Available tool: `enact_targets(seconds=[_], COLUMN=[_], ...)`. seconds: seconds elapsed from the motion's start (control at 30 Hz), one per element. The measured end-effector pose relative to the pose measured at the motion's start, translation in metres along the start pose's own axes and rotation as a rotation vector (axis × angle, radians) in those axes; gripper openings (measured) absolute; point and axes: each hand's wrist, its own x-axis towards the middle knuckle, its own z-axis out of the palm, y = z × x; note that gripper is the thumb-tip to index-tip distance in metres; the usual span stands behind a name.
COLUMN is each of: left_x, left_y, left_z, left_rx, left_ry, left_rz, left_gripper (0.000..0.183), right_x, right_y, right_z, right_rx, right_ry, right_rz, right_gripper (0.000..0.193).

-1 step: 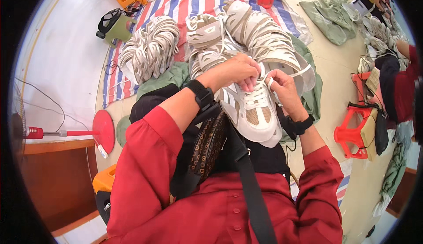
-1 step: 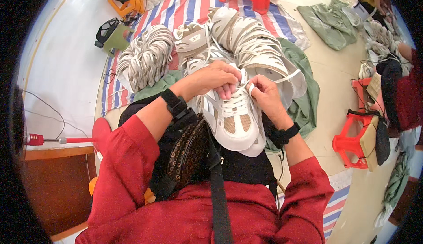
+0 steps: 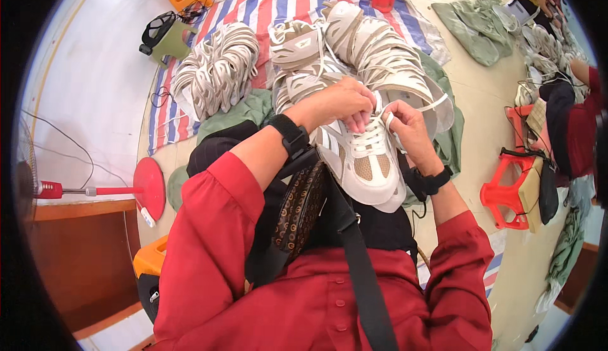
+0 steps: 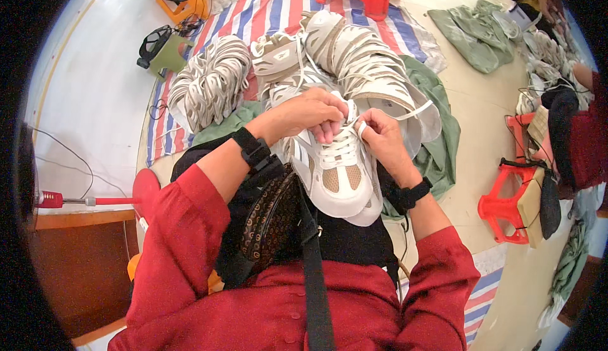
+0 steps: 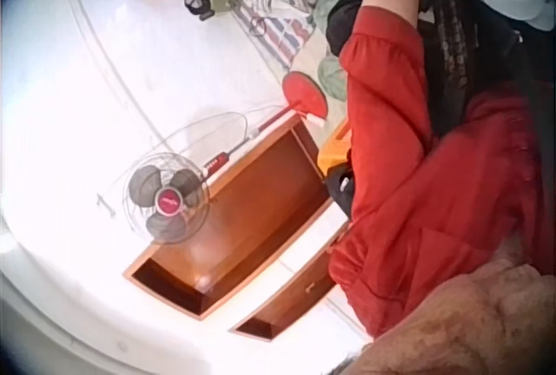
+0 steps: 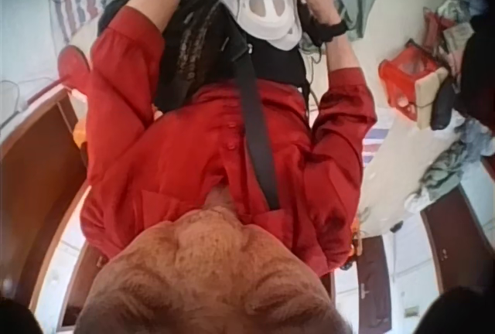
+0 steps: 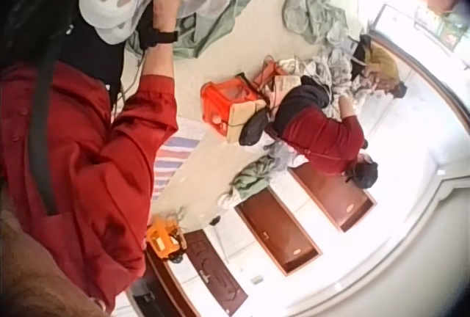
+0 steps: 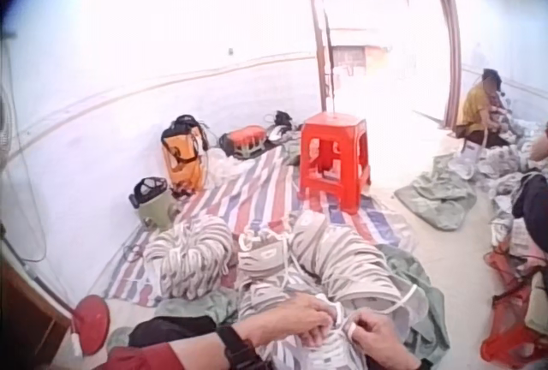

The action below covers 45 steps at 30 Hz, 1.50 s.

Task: The recorder is lacing a white sneaker while sitting in a shoe manufacturing or assembly area.

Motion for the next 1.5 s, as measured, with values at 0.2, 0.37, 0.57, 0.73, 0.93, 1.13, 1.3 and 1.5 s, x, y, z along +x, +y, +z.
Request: enact_targets(seconds=[0.2, 0.37, 0.57, 0.73, 0.93, 1.13, 1.3, 1.5], left_x=[0.000, 0.004, 0.003, 0.002, 0.008, -0.038, -0.111, -0.214], left_y=[0.002, 0.006, 0.010, 0.012, -0.010, -0.003, -0.028, -0.059], left_z=[0.003, 0.006, 0.008, 0.013, 0.015, 0.004, -0.050, -0.157], left_rx=[0.222, 0.350, 0.409, 0.466, 1.053, 1.190, 1.150, 1.193], left_ry=[0.034, -0.017, 0.001, 0.028, 0.217, 0.381, 0.702, 1.064], left_rz=[-0.023, -0.012, -0.003, -0.019, 0.396, 0.405, 0.359, 0.141], left_gripper=[0.019, 0.017, 0.014, 0.013, 0.013, 0.012, 0.008, 0.008], right_x=[0.000, -0.003, -0.002, 0.000, 0.007, 0.013, 0.013, 0.007], right_y=[-0.002, -0.012, 0.001, -0.004, -0.013, -0.010, -0.007, -0.014], right_z=[0.007, 0.007, -0.001, 0.001, 0.003, 0.000, -0.002, -0.003], right_rx=[-0.172, -0.142, 0.056, 0.128, 0.162, 0.218, 0.187, 0.295], right_ry=[-0.024, -0.033, -0.074, -0.050, -0.039, -0.024, -0.024, 0.044], right_rz=[-0.068, -0.009, -0.052, 0.030, 0.136, 0.220, 0.172, 0.290], right_gripper=[0.004, 0.006, 0.024, 0.045, 0.056, 0.053, 0.044, 0.048])
